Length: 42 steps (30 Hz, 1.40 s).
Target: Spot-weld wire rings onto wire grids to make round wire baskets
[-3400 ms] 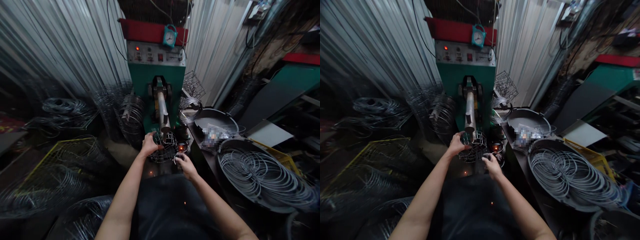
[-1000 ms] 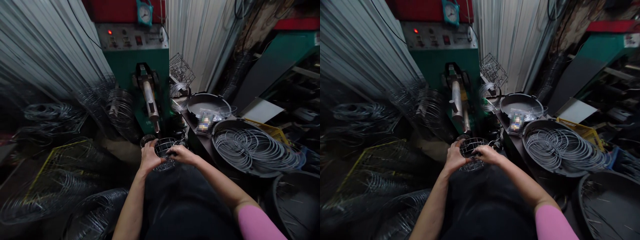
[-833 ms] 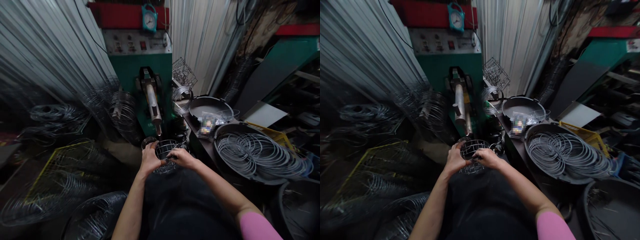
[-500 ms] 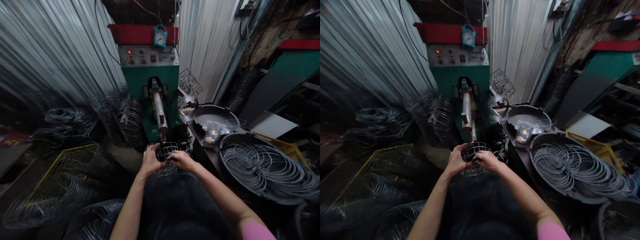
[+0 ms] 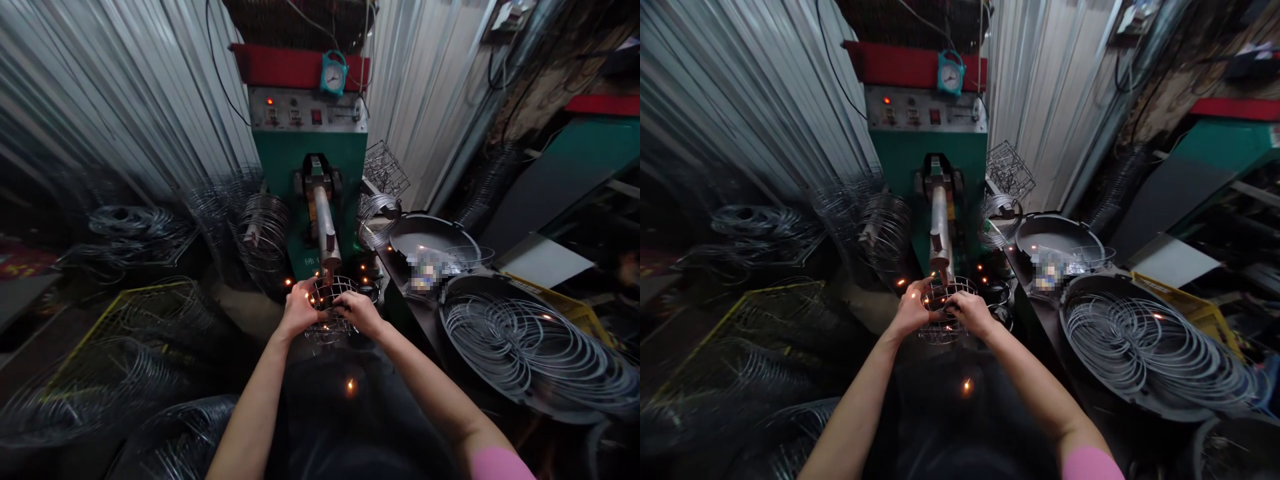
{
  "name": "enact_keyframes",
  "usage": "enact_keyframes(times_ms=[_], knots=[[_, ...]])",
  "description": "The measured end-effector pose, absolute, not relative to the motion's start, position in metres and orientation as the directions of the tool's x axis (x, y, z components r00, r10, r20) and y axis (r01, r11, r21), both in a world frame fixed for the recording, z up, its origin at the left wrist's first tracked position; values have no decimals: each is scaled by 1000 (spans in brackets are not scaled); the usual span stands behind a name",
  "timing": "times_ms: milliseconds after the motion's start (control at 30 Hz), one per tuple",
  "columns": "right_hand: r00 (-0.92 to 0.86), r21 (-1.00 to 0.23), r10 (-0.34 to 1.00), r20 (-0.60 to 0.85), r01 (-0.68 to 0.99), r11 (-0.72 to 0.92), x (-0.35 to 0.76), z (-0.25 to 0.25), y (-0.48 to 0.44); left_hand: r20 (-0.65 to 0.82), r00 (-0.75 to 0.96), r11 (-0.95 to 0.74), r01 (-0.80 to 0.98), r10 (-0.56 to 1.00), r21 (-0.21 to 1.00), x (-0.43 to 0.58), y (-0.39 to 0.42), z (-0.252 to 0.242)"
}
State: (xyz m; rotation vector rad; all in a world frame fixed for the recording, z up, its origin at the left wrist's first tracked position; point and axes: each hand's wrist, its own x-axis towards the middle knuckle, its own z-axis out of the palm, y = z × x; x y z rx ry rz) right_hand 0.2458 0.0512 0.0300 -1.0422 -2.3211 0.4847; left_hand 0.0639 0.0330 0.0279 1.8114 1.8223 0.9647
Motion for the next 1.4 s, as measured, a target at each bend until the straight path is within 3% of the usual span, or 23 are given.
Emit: enact_keyframes(times_ms=[200, 333, 433, 533, 700, 800, 867, 933, 1000, 1100, 1233, 1333, 1400], knots=[[-413, -556, 858, 304, 654, 512, 232, 37, 60, 174, -118, -18, 778, 978, 628, 62, 47, 36], [-239, -770, 924, 297, 513, 380, 241, 31, 54, 182, -145, -1, 779, 973, 627, 62, 48, 34], [-109, -961, 992, 58, 263, 85, 261, 11, 38, 216, -186, 20, 800, 958, 600, 64, 47, 32], [-91, -988, 990, -108, 120, -97, 284, -19, 19, 190, -234, 64, 774, 954, 630, 64, 50, 33], [3, -939, 1000, 22, 345, 20, 315, -68, -16, 153, -276, 108, 739, 949, 665, 59, 60, 32], [1, -910, 1000, 28, 415, 25, 328, -85, -31, 150, -276, 111, 742, 949, 661, 59, 64, 33], [60, -951, 998, -16, 307, -34, 332, -88, -33, 152, -261, 102, 750, 953, 653, 58, 66, 37], [171, -986, 975, -143, 56, -155, 334, -85, -30, 152, -231, 82, 762, 961, 642, 55, 66, 40], [219, -929, 918, -331, -244, -277, 334, -77, -24, 154, -203, 55, 756, 967, 652, 50, 63, 38], [154, -759, 841, -519, -535, -370, 339, -66, -18, 160, -228, 20, 629, 960, 777, 38, 49, 20], [58, -620, 793, -606, -659, -426, 345, -59, -13, -12, -363, 133, 312, 932, 941, 26, 26, -26], [93, -740, 847, -523, -542, -398, 345, -57, -10, -43, -319, 89, 132, 947, 987, 30, 15, -52], [184, -901, 914, -362, -318, -293, 345, -59, -10, -29, -320, 51, 59, 947, 997, 35, 13, -60]])
